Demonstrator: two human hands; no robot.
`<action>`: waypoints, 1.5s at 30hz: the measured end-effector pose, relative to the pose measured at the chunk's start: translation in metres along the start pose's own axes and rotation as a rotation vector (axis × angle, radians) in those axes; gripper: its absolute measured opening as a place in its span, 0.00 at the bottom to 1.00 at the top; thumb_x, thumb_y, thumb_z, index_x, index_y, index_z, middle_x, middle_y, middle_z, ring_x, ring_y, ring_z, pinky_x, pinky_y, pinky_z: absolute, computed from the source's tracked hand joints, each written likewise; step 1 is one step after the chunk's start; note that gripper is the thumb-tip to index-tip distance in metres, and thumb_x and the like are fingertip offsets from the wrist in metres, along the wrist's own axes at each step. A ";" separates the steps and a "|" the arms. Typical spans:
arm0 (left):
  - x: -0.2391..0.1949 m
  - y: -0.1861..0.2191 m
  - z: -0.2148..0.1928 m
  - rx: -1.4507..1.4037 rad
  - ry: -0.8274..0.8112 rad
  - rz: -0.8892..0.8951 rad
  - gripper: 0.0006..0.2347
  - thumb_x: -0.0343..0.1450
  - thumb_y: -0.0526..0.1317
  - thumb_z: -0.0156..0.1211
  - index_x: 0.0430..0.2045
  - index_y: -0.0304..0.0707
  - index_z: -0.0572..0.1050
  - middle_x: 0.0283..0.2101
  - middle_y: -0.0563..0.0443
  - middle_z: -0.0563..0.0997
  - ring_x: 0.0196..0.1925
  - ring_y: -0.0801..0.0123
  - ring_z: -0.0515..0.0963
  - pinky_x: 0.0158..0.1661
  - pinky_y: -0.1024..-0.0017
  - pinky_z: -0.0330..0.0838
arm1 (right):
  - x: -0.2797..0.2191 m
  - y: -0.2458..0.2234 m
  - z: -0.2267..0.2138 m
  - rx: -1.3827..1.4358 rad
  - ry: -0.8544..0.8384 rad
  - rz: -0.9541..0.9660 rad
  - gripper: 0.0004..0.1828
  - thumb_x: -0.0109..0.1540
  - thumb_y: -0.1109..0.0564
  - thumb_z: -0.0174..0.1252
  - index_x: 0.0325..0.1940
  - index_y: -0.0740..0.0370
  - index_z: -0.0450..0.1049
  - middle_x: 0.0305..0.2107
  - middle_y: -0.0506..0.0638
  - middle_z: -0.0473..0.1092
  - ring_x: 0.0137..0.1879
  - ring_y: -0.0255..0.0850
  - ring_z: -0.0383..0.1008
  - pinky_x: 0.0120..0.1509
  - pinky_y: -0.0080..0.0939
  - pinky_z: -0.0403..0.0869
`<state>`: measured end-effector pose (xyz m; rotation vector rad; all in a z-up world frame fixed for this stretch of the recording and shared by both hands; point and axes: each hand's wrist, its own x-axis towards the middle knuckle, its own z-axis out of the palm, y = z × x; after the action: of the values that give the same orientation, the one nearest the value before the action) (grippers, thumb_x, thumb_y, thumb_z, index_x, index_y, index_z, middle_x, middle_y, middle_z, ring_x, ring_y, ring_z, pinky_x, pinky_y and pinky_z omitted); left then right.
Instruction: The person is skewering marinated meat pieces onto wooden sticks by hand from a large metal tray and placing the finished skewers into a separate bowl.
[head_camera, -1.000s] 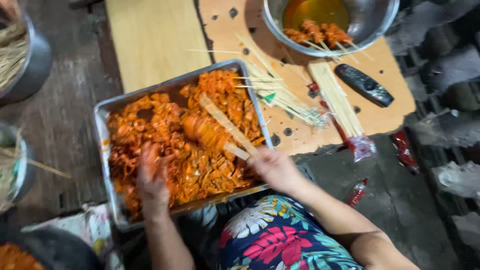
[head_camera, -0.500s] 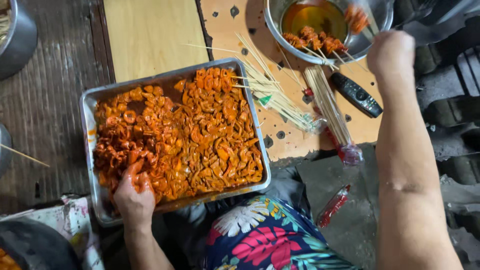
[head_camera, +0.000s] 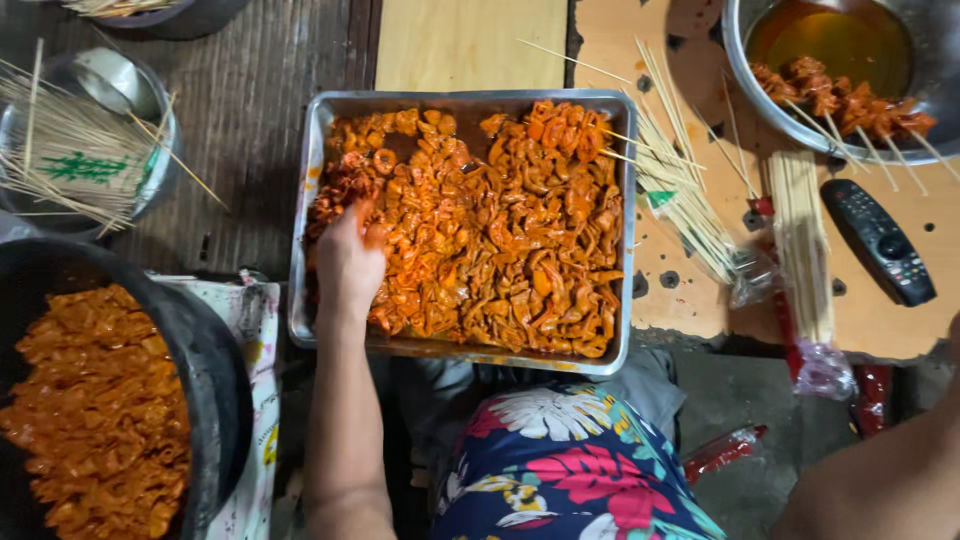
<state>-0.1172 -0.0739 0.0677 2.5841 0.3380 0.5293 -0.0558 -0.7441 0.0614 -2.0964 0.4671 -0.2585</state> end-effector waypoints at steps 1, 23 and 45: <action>0.014 -0.004 0.006 0.028 -0.027 -0.007 0.13 0.70 0.31 0.62 0.49 0.32 0.78 0.45 0.34 0.82 0.46 0.43 0.82 0.45 0.56 0.76 | -0.020 0.001 0.006 0.049 -0.019 0.033 0.13 0.73 0.56 0.43 0.50 0.58 0.74 0.36 0.50 0.75 0.40 0.35 0.72 0.46 0.33 0.72; 0.047 0.003 0.050 -0.118 -0.135 0.080 0.11 0.68 0.29 0.57 0.42 0.33 0.80 0.41 0.35 0.84 0.44 0.48 0.84 0.44 0.59 0.79 | -0.181 -0.085 0.153 0.155 -0.633 -0.028 0.15 0.70 0.58 0.49 0.56 0.65 0.75 0.23 0.45 0.71 0.30 0.29 0.69 0.37 0.31 0.71; 0.120 -0.071 0.106 0.340 -0.220 -0.065 0.08 0.61 0.31 0.61 0.31 0.34 0.80 0.36 0.31 0.82 0.41 0.36 0.81 0.41 0.48 0.76 | -0.201 -0.104 0.159 0.041 -0.742 -0.102 0.13 0.68 0.57 0.51 0.53 0.65 0.76 0.20 0.45 0.72 0.29 0.32 0.71 0.37 0.33 0.72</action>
<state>0.0255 -0.0170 -0.0167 2.9102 0.4676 0.1718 -0.1570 -0.4863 0.0638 -2.0020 -0.0906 0.4435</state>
